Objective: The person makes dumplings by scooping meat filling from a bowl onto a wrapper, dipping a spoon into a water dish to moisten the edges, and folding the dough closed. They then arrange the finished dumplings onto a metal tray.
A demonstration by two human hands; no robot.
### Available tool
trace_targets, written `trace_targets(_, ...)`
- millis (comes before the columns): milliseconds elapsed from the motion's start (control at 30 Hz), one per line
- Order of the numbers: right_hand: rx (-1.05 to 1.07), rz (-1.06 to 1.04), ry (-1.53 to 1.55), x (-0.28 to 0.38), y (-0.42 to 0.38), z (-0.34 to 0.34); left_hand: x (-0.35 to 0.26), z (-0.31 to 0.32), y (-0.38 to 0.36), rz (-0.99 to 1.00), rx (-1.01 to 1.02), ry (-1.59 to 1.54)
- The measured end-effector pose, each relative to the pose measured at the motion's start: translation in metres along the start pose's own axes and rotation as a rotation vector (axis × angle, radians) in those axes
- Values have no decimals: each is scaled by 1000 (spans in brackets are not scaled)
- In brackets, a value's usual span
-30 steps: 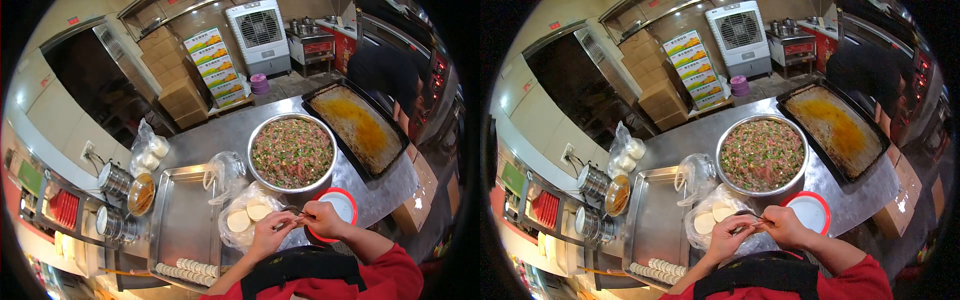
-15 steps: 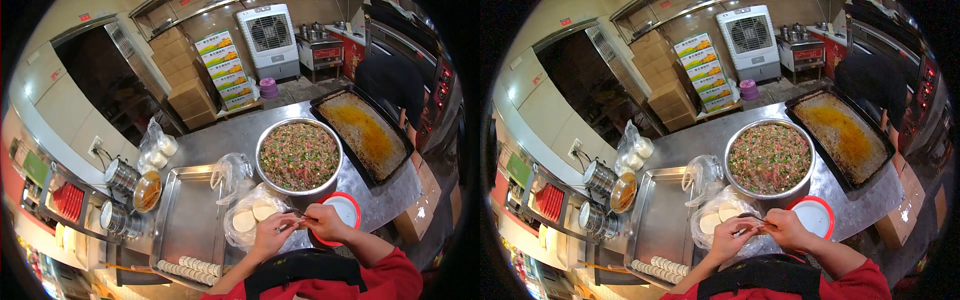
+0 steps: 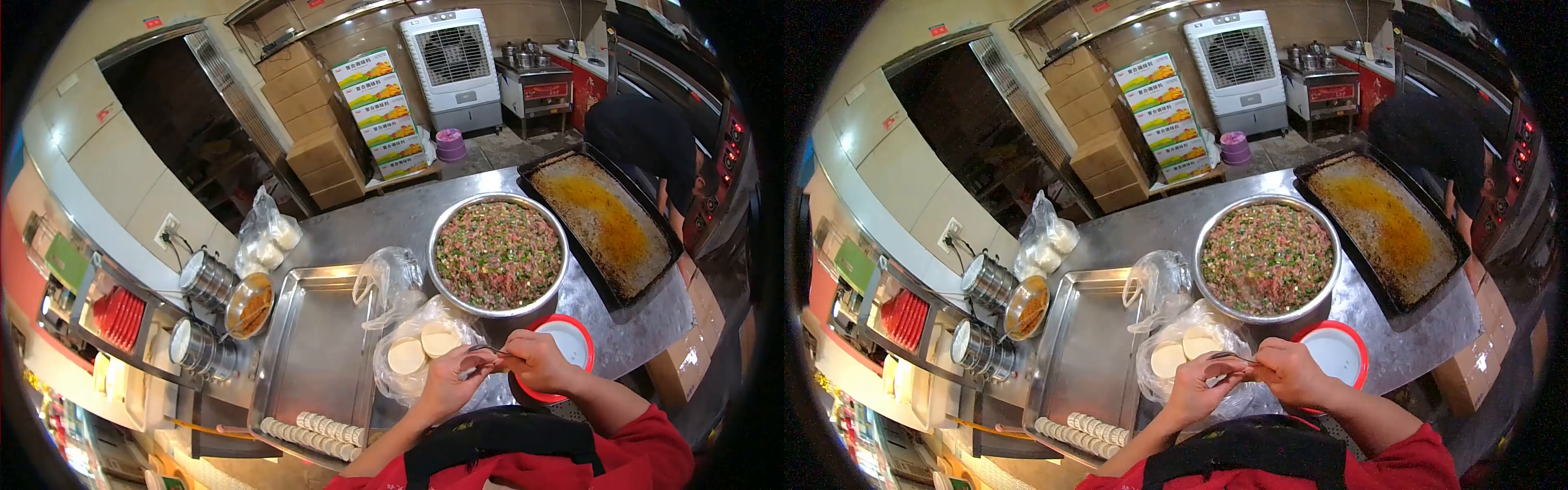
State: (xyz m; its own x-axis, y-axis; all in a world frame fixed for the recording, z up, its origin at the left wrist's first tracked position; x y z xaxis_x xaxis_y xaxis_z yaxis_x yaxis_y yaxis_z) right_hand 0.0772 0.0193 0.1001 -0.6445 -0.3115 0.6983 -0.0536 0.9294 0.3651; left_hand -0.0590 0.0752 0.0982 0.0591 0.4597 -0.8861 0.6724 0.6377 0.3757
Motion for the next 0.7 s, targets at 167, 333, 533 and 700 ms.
trace_targets(167,1,7,-27,-1,1,-2,8,-1,-7,-214,-73,-96)
trace_targets(333,2,10,-23,3,4,-2,14,3,-9,-72,-31,2)
trace_targets(533,53,9,-36,-2,1,0,21,7,-12,-166,-57,-154)
trace_targets(700,51,29,-33,-2,3,-5,20,0,-14,-243,-118,-50)
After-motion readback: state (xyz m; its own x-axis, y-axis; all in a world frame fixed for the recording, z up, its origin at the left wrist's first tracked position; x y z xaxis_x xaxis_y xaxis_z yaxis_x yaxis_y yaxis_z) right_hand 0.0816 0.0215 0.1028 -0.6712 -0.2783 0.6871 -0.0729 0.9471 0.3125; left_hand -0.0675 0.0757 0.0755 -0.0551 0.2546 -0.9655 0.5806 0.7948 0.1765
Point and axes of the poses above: each hand's wrist, its own y-axis towards the middle knuckle, its own z-axis out of the palm, x = y × z, the point moved 6 cm from there along y, towards the middle knuckle, and after that the axes turned 8 degrees about -y, right-handed, at the moved point
